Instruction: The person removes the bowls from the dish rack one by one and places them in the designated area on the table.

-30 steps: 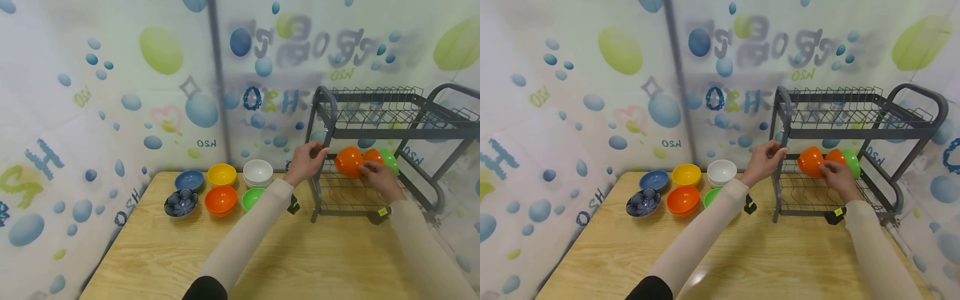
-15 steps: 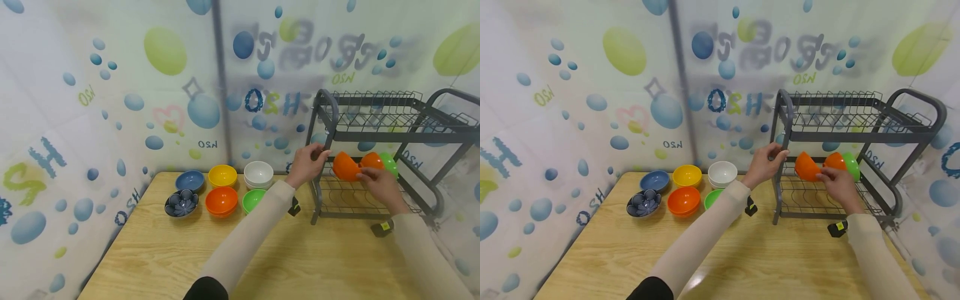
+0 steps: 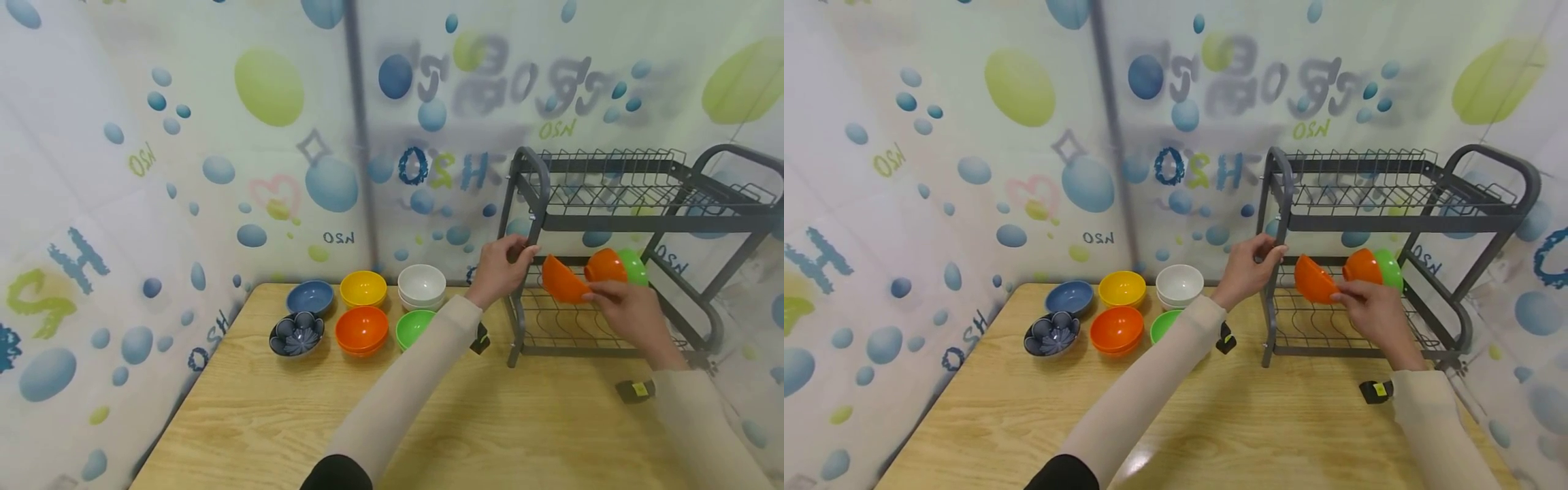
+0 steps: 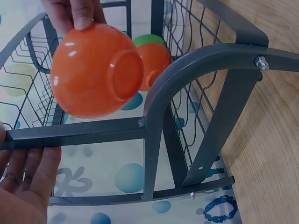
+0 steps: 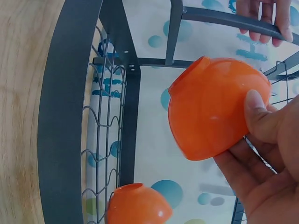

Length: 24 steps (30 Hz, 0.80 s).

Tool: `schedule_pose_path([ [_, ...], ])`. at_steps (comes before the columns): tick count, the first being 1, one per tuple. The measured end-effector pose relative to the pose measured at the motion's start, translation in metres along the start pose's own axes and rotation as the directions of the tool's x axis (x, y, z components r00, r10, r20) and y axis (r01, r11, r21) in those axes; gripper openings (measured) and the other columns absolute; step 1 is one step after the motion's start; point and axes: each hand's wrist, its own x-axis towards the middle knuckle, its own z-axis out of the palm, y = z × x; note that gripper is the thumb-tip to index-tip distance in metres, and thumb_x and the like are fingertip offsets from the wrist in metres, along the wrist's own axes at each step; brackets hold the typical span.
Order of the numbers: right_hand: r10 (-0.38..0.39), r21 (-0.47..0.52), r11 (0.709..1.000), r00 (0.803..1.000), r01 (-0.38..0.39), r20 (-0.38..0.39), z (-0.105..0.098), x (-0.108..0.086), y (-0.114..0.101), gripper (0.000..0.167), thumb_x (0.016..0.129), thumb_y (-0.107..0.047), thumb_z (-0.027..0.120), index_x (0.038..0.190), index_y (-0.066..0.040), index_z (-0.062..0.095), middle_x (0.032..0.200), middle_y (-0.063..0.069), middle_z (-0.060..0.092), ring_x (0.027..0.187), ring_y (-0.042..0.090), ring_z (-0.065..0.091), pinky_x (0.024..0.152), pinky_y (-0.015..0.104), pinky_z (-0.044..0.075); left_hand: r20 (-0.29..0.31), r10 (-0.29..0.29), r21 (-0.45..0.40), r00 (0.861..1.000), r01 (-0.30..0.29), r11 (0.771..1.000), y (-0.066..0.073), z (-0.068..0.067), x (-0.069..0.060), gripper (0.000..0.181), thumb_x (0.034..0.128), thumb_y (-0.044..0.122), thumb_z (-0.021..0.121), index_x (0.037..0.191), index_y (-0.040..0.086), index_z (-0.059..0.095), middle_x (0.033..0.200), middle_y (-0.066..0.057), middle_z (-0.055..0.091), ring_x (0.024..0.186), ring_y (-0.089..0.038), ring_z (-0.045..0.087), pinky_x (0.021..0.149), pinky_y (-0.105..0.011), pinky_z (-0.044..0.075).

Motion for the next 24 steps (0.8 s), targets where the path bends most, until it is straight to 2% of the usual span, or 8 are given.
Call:
schedule_pose_path([
  [3,-0.054,-0.001,0.999,0.998,0.054,-0.042,-0.003,-0.005,-0.001,0.024,0.089,-0.010,0.080,0.110,0.002,0.077,0.101,0.025,0.077,0.075,-0.005,0.057,0.063,0.005,0.041,-0.011,0.003,0.003,1.000,-0.003,1.000,0.000,0.001,0.000,0.023,0.1059,0.030,0.059,0.108,0.012,0.072,0.093,-0.001,0.074,0.076,0.003,0.060,0.074,-0.006,0.047],
  [6,-0.108,-0.011,0.994,0.991,0.108,-0.074,-0.005,-0.009,-0.002,0.025,0.084,-0.007,0.083,0.107,0.001,0.079,0.098,0.022,0.078,0.079,-0.013,0.053,0.068,-0.001,0.036,-0.024,0.007,0.006,1.000,-0.007,1.000,0.001,0.001,0.000,0.023,0.1055,0.030,0.059,0.108,0.012,0.072,0.092,-0.001,0.075,0.075,0.003,0.061,0.074,-0.006,0.047],
  [10,-0.177,-0.045,0.984,0.977,0.173,-0.116,-0.008,-0.014,-0.006,0.025,0.078,-0.001,0.086,0.102,0.000,0.080,0.092,0.018,0.079,0.081,-0.012,0.055,0.070,-0.003,0.036,-0.034,0.005,-0.018,0.999,-0.006,1.000,0.000,0.003,0.000,0.023,0.1048,0.030,0.061,0.109,0.011,0.074,0.094,-0.002,0.076,0.075,0.003,0.063,0.075,-0.006,0.048],
  [11,-0.186,-0.056,0.982,0.975,0.180,-0.119,-0.009,-0.016,-0.007,0.025,0.077,-0.001,0.086,0.101,-0.001,0.081,0.091,0.017,0.079,0.081,-0.015,0.051,0.070,-0.003,0.037,-0.031,0.001,-0.031,1.000,-0.002,1.000,0.000,0.003,0.000,0.024,0.1048,0.030,0.061,0.110,0.011,0.074,0.095,-0.003,0.076,0.076,0.003,0.063,0.076,-0.006,0.049],
  [15,-0.192,-0.067,0.980,0.977,0.186,-0.096,-0.014,-0.021,-0.014,0.025,0.076,0.001,0.086,0.100,0.000,0.081,0.091,0.017,0.078,0.079,-0.009,0.053,0.069,-0.002,0.038,0.005,-0.038,-0.119,0.999,0.038,0.992,-0.001,0.001,-0.001,0.028,0.1041,0.031,0.062,0.118,0.008,0.074,0.103,-0.008,0.077,0.081,0.003,0.065,0.080,-0.008,0.051],
  [18,-0.190,-0.062,0.981,0.978,0.185,-0.085,-0.017,-0.025,-0.018,0.026,0.076,0.002,0.086,0.101,-0.001,0.081,0.091,0.016,0.078,0.078,-0.007,0.054,0.070,-0.003,0.037,0.051,-0.064,-0.158,0.997,0.071,0.985,-0.002,-0.003,-0.002,0.034,0.1042,0.031,0.062,0.128,0.008,0.070,0.111,-0.009,0.077,0.092,-0.003,0.068,0.084,-0.011,0.053],
  [21,-0.232,-0.067,0.972,0.967,0.226,-0.109,-0.019,-0.028,-0.022,0.028,0.073,0.005,0.087,0.099,-0.002,0.081,0.089,0.013,0.078,0.078,-0.009,0.053,0.071,-0.002,0.039,0.094,-0.053,-0.126,0.994,0.064,0.990,-0.003,-0.008,-0.004,0.040,0.1049,0.032,0.060,0.137,0.009,0.065,0.123,-0.008,0.074,0.105,-0.009,0.070,0.090,-0.012,0.052],
  [24,-0.256,-0.047,0.967,0.959,0.252,-0.119,-0.021,-0.032,-0.025,0.029,0.072,0.007,0.087,0.099,-0.002,0.082,0.089,0.012,0.078,0.079,-0.013,0.050,0.069,0.000,0.041,0.138,-0.030,-0.076,0.990,0.041,0.996,-0.004,-0.013,-0.008,0.046,0.1053,0.035,0.059,0.144,0.012,0.059,0.129,-0.007,0.071,0.110,-0.010,0.068,0.090,-0.012,0.052],
])
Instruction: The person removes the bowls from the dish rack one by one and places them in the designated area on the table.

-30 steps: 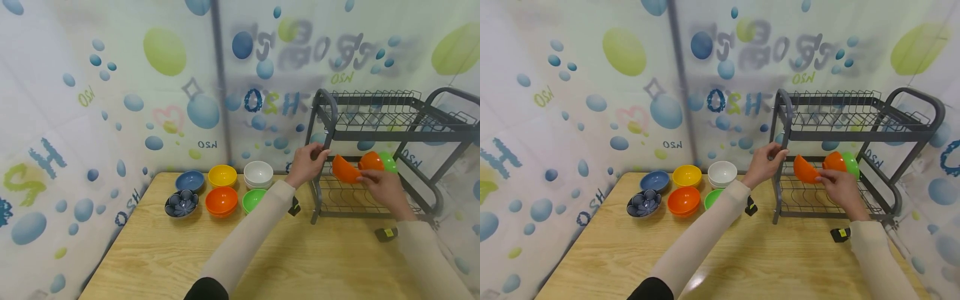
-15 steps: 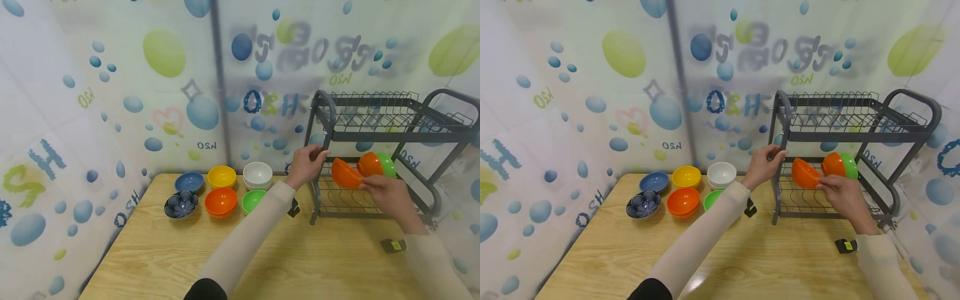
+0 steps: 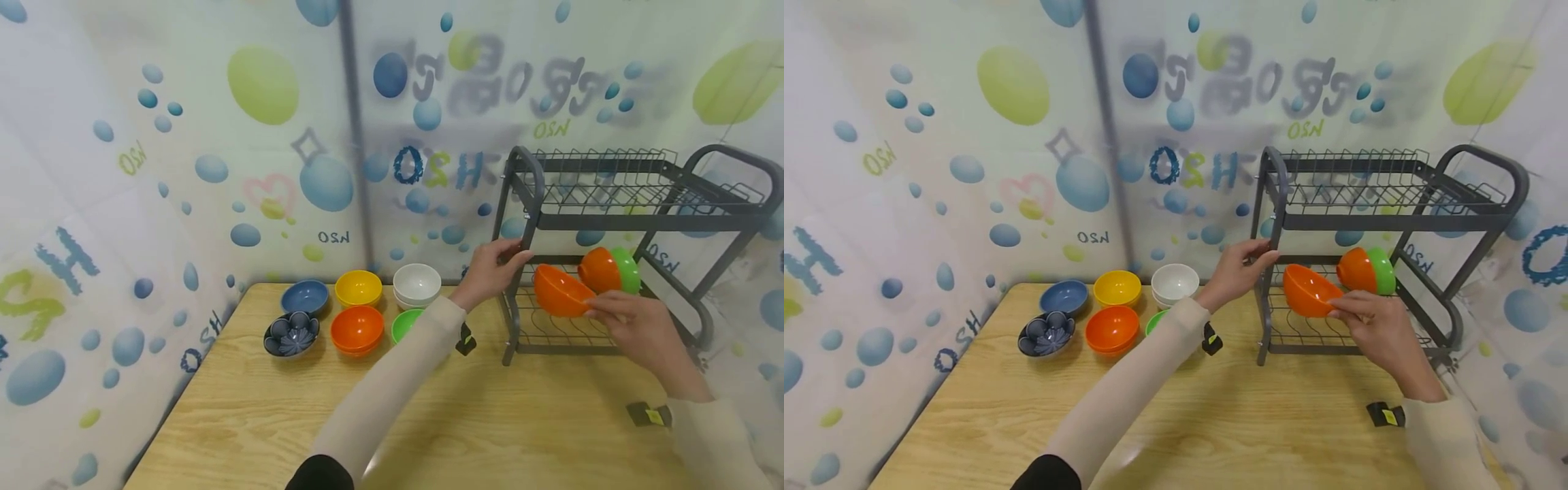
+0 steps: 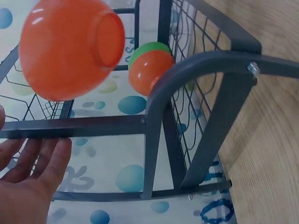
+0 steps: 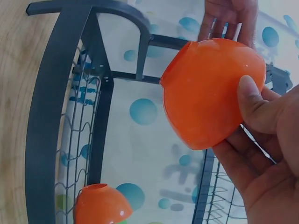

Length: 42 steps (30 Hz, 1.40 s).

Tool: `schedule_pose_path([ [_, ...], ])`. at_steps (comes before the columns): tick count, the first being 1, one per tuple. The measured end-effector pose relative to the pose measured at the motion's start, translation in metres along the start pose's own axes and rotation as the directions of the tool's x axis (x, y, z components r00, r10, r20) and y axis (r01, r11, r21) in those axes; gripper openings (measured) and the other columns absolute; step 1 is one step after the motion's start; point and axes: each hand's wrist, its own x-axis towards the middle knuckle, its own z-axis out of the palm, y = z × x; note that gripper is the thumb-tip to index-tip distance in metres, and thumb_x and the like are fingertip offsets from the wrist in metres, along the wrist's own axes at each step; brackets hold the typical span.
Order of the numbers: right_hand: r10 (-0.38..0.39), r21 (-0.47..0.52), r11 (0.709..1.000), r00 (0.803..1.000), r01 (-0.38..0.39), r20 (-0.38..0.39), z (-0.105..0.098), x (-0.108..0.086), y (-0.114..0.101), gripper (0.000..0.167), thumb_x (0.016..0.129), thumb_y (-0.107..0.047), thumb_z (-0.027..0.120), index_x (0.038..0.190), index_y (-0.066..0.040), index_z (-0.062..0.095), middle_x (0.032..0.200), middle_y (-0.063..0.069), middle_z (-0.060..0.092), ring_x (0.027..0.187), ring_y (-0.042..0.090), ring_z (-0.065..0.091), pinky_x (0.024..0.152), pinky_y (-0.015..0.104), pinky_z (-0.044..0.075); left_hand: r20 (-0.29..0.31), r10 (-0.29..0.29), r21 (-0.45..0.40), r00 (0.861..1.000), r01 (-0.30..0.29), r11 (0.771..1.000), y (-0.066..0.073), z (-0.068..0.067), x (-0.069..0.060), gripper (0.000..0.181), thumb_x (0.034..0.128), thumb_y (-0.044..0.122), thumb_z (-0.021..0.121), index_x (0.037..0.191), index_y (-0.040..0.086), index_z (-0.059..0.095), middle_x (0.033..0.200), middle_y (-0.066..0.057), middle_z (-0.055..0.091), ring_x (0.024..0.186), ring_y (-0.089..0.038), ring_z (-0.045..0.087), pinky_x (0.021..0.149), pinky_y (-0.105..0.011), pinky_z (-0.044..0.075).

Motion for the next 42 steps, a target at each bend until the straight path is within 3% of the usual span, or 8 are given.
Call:
schedule_pose_path([
  [5,-0.013,0.050,0.999,1.000,0.013,-0.013,-0.003,-0.001,-0.010,0.030,0.072,0.011,0.085,0.098,-0.003,0.082,0.092,0.012,0.078,0.078,-0.014,0.046,0.061,0.004,0.042,0.049,0.002,-0.018,0.999,-0.001,1.000,-0.002,-0.012,-0.011,0.049,0.1048,0.040,0.058,0.148,0.017,0.056,0.125,-0.005,0.069,0.103,-0.009,0.067,0.083,-0.015,0.055],
  [9,-0.040,0.090,0.995,0.999,0.041,-0.015,-0.004,0.001,-0.021,0.032,0.070,0.016,0.084,0.096,-0.003,0.082,0.092,0.012,0.077,0.080,-0.015,0.047,0.061,0.003,0.043,0.071,0.012,-0.041,0.997,-0.009,0.999,-0.003,-0.025,-0.023,0.047,0.1042,0.039,0.060,0.146,0.017,0.057,0.126,-0.005,0.068,0.108,-0.011,0.066,0.091,-0.018,0.055],
  [15,-0.158,0.128,0.979,0.987,0.160,-0.028,0.001,0.005,-0.038,0.034,0.065,0.019,0.084,0.090,-0.004,0.081,0.089,0.009,0.077,0.078,-0.014,0.053,0.062,0.003,0.045,0.083,0.105,0.008,0.991,-0.106,0.994,-0.003,-0.042,-0.043,0.047,0.1019,0.031,0.066,0.146,0.018,0.057,0.135,-0.003,0.063,0.123,-0.011,0.060,0.105,-0.025,0.052],
  [19,-0.193,0.155,0.969,0.981,0.195,-0.025,0.005,0.007,-0.046,0.037,0.063,0.021,0.084,0.090,-0.005,0.081,0.093,0.009,0.078,0.085,-0.008,0.060,0.072,0.000,0.047,0.100,0.192,0.071,0.976,-0.199,0.977,0.002,-0.048,-0.058,0.050,0.0975,0.028,0.072,0.144,0.018,0.058,0.138,-0.001,0.061,0.129,-0.013,0.055,0.111,-0.028,0.048],
  [26,-0.270,0.168,0.947,0.962,0.272,-0.033,0.013,0.011,-0.057,0.041,0.060,0.022,0.085,0.090,-0.006,0.083,0.096,0.007,0.079,0.086,0.021,0.069,0.084,-0.001,0.046,0.157,0.336,0.246,0.929,-0.366,0.898,0.011,-0.052,-0.090,0.053,0.0921,0.031,0.079,0.138,0.010,0.062,0.137,-0.003,0.062,0.130,-0.016,0.052,0.112,-0.026,0.046],
  [35,-0.402,0.228,0.892,0.916,0.390,0.007,0.019,0.014,-0.074,0.044,0.062,0.023,0.083,0.093,-0.009,0.083,0.097,0.001,0.078,0.089,0.015,0.066,0.088,0.002,0.047,0.253,0.451,0.366,0.856,-0.516,0.774,0.014,-0.063,-0.113,0.038,0.0928,0.030,0.078,0.125,0.011,0.070,0.126,0.000,0.068,0.126,-0.016,0.054,0.112,-0.020,0.043],
  [39,-0.455,0.227,0.869,0.891,0.440,0.016,0.021,0.015,-0.080,0.043,0.063,0.022,0.082,0.092,-0.010,0.083,0.096,0.001,0.077,0.087,0.015,0.067,0.086,0.004,0.050,0.294,0.460,0.392,0.838,-0.544,0.742,0.014,-0.065,-0.122,0.028,0.0931,0.029,0.078,0.115,0.012,0.073,0.116,0.002,0.071,0.116,-0.014,0.059,0.107,-0.017,0.046],
  [42,-0.475,0.228,0.860,0.879,0.457,0.033,0.023,0.015,-0.083,0.042,0.064,0.022,0.081,0.091,-0.011,0.083,0.096,-0.002,0.077,0.088,0.013,0.067,0.088,0.005,0.051,0.322,0.454,0.393,0.831,-0.554,0.734,0.014,-0.067,-0.129,0.020,0.0930,0.024,0.078,0.109,0.013,0.074,0.108,0.003,0.071,0.107,-0.012,0.059,0.100,-0.015,0.049],
])
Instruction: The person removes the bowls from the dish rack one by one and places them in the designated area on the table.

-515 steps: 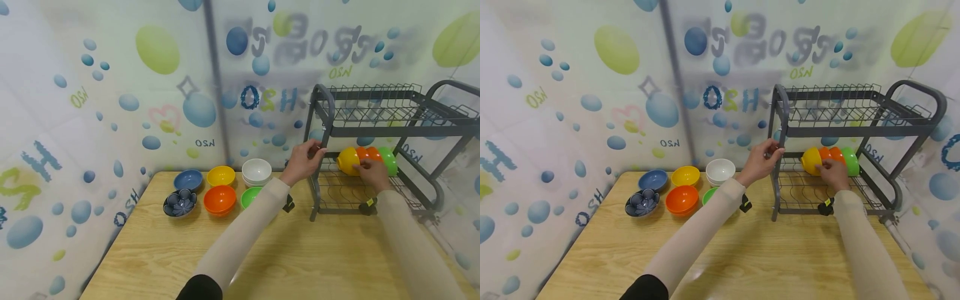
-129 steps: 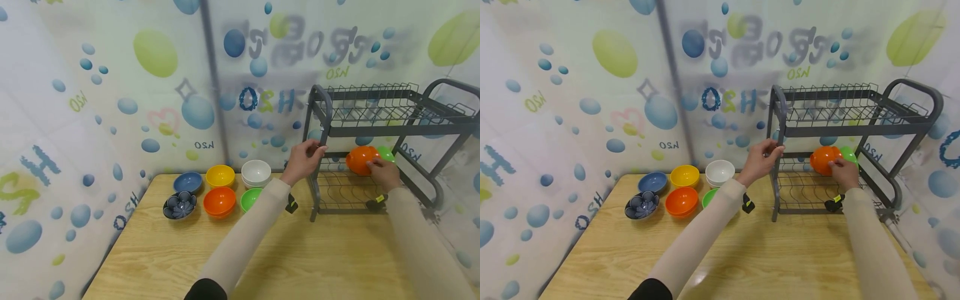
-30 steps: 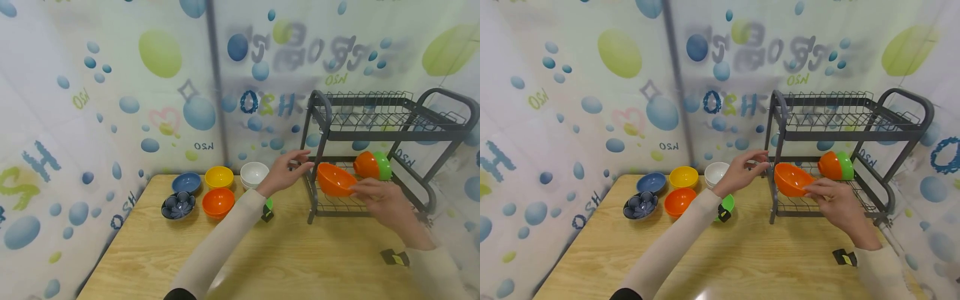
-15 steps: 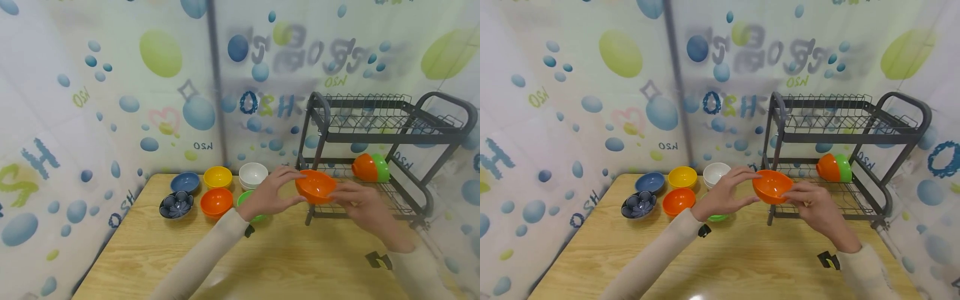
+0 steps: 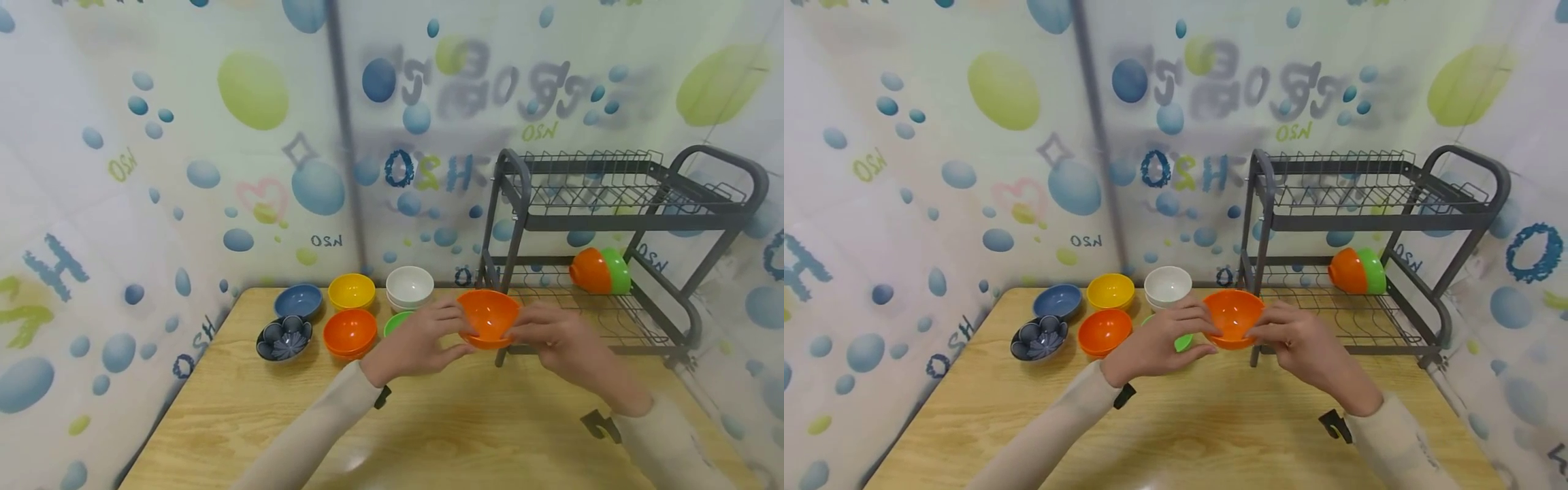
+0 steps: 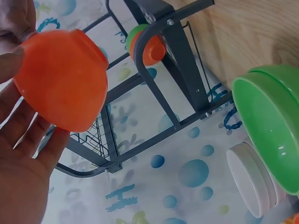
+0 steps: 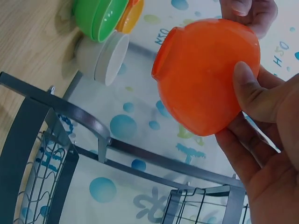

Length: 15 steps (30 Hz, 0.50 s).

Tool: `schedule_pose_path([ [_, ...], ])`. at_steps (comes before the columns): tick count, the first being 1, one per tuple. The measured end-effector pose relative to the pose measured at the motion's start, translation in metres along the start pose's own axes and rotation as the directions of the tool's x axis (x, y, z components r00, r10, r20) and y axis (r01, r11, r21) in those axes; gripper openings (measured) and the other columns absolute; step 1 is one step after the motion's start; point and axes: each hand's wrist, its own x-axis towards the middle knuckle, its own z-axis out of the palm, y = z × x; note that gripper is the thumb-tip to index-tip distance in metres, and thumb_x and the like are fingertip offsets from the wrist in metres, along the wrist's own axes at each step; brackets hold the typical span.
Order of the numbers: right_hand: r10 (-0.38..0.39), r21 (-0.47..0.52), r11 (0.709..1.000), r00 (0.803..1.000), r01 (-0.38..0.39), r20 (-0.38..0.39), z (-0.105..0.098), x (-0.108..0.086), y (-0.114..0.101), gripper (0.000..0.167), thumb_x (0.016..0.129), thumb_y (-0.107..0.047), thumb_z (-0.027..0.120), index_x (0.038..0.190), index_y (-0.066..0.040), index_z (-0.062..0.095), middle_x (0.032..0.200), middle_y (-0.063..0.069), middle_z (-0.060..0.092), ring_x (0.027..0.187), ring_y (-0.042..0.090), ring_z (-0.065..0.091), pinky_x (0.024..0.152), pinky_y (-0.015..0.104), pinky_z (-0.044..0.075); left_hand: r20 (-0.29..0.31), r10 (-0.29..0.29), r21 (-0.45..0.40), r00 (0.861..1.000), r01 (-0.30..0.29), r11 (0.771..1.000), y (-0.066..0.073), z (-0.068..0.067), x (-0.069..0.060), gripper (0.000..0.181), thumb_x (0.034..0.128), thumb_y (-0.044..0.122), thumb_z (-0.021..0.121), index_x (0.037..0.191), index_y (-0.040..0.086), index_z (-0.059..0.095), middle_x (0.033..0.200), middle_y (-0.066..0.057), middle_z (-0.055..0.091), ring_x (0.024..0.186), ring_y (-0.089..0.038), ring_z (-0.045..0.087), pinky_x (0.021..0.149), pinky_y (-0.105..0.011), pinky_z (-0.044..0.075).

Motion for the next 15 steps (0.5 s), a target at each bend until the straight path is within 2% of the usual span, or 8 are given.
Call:
schedule_pose_path([
  [5,-0.014,0.038,0.999,0.999,0.013,0.038,0.004,0.002,-0.001,0.039,0.065,0.016,0.085,0.093,-0.012,0.083,0.098,-0.004,0.076,0.091,0.014,0.068,0.091,0.006,0.050,0.020,-0.016,-0.016,1.000,0.017,1.000,0.003,0.000,-0.011,0.016,0.0923,0.016,0.078,0.108,0.014,0.076,0.110,0.003,0.074,0.104,-0.011,0.059,0.096,-0.014,0.051],
  [11,-0.015,0.060,0.998,0.999,0.012,0.047,0.009,0.004,-0.001,0.037,0.069,0.010,0.086,0.098,-0.012,0.082,0.101,0.001,0.078,0.093,0.019,0.070,0.094,0.006,0.049,0.004,-0.034,-0.075,0.999,0.034,0.997,0.001,0.000,-0.017,0.018,0.0903,0.012,0.080,0.108,0.012,0.077,0.112,-0.001,0.077,0.103,-0.011,0.065,0.098,-0.016,0.052],
  [14,-0.011,0.066,0.998,0.999,0.008,0.051,0.011,0.006,0.001,0.014,0.088,-0.017,0.081,0.102,-0.014,0.081,0.104,0.001,0.078,0.093,0.018,0.071,0.094,0.006,0.049,-0.013,-0.021,-0.077,1.000,0.020,0.997,-0.001,-0.003,-0.019,0.017,0.0902,0.011,0.080,0.107,0.011,0.077,0.110,-0.001,0.077,0.103,-0.013,0.066,0.098,-0.016,0.053],
  [15,-0.011,0.072,0.997,0.999,0.007,0.053,0.012,0.007,0.002,0.017,0.093,-0.026,0.075,0.104,-0.015,0.081,0.105,0.001,0.078,0.094,0.018,0.072,0.093,0.007,0.050,-0.018,-0.020,-0.073,1.000,0.018,0.997,-0.002,-0.004,-0.020,0.016,0.0899,0.010,0.080,0.106,0.011,0.077,0.109,-0.001,0.077,0.102,-0.014,0.066,0.098,-0.016,0.053],
])
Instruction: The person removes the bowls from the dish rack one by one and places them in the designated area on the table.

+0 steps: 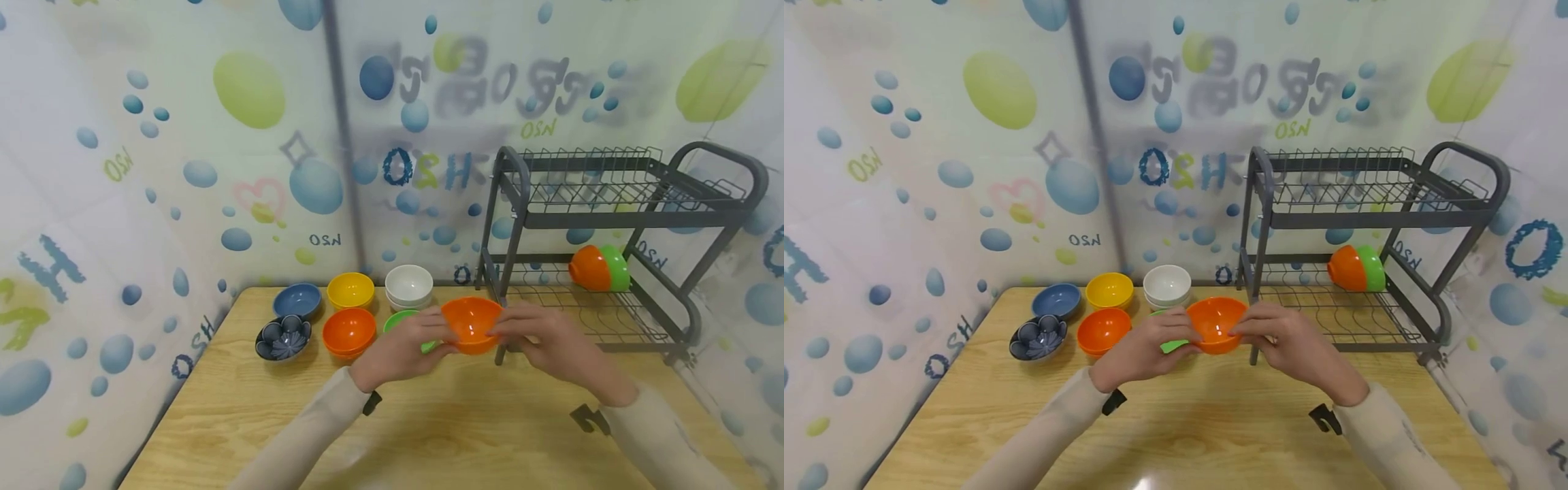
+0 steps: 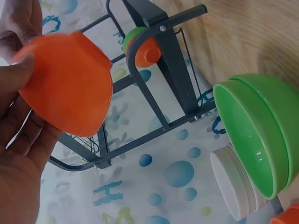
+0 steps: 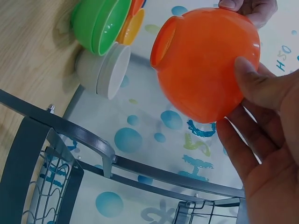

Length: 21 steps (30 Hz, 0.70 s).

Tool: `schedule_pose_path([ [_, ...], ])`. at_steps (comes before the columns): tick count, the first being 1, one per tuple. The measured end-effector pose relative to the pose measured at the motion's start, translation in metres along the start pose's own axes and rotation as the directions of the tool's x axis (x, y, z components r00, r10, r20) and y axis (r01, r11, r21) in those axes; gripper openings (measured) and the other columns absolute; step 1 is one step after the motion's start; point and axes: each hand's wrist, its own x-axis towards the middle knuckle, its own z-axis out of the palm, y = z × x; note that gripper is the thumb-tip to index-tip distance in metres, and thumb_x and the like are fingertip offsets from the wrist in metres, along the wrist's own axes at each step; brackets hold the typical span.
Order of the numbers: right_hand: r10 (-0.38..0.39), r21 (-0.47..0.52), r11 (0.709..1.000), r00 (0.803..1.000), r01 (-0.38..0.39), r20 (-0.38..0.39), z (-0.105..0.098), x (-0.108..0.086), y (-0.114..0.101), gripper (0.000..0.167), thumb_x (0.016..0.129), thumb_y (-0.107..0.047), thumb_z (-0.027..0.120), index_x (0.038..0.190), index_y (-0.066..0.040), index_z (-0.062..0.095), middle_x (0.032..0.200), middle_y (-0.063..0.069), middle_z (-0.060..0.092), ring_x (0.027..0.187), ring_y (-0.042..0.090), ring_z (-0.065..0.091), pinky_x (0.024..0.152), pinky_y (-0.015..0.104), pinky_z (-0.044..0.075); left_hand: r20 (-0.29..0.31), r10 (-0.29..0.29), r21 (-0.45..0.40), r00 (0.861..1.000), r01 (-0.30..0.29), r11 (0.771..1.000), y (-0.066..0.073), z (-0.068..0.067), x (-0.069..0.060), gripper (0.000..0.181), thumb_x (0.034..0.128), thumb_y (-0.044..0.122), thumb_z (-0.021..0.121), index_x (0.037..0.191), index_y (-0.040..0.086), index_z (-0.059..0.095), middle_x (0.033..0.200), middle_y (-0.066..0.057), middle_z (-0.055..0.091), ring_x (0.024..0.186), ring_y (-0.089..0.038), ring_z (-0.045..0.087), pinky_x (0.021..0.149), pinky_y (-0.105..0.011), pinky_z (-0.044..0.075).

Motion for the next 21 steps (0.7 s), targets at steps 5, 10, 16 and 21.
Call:
schedule_pose_path([
  [5,0.047,0.034,0.998,0.998,-0.048,0.032,0.003,0.004,0.008,0.023,0.094,-0.023,0.076,0.115,-0.014,0.078,0.118,0.003,0.075,0.102,0.020,0.072,0.094,0.008,0.050,-0.011,-0.051,0.021,0.999,0.051,0.998,-0.003,-0.004,-0.005,0.014,0.0890,0.008,0.080,0.102,0.011,0.078,0.106,0.000,0.077,0.102,-0.015,0.065,0.096,-0.019,0.055],
  [10,0.198,-0.022,0.980,0.980,-0.197,0.012,0.003,0.004,0.016,0.057,0.078,-0.001,0.086,0.131,-0.012,0.069,0.130,0.006,0.071,0.113,0.024,0.068,0.100,0.018,0.052,-0.021,-0.135,0.041,0.991,0.136,0.990,-0.012,-0.003,-0.017,0.010,0.0903,0.011,0.079,0.100,0.012,0.079,0.100,0.003,0.076,0.096,-0.011,0.062,0.089,-0.020,0.056],
  [16,0.379,-0.054,0.922,0.921,-0.384,-0.088,0.000,0.006,0.029,0.062,0.085,-0.003,0.082,0.142,-0.006,0.058,0.137,0.016,0.066,0.118,0.035,0.066,0.097,0.052,0.055,-0.079,-0.227,0.030,0.971,0.230,0.973,-0.027,-0.005,-0.035,0.011,0.0894,0.009,0.080,0.100,0.011,0.080,0.105,0.000,0.078,0.100,-0.015,0.066,0.092,-0.028,0.059],
  [21,0.567,0.108,0.823,0.816,-0.558,-0.108,-0.006,0.013,0.042,0.056,0.095,-0.009,0.073,0.147,-0.004,0.051,0.144,0.018,0.059,0.124,0.035,0.062,0.102,0.042,0.050,-0.127,-0.317,0.078,0.940,0.328,0.941,-0.042,-0.010,-0.048,0.011,0.0882,0.009,0.081,0.099,0.012,0.082,0.101,0.002,0.079,0.099,-0.016,0.067,0.092,-0.032,0.059],
])
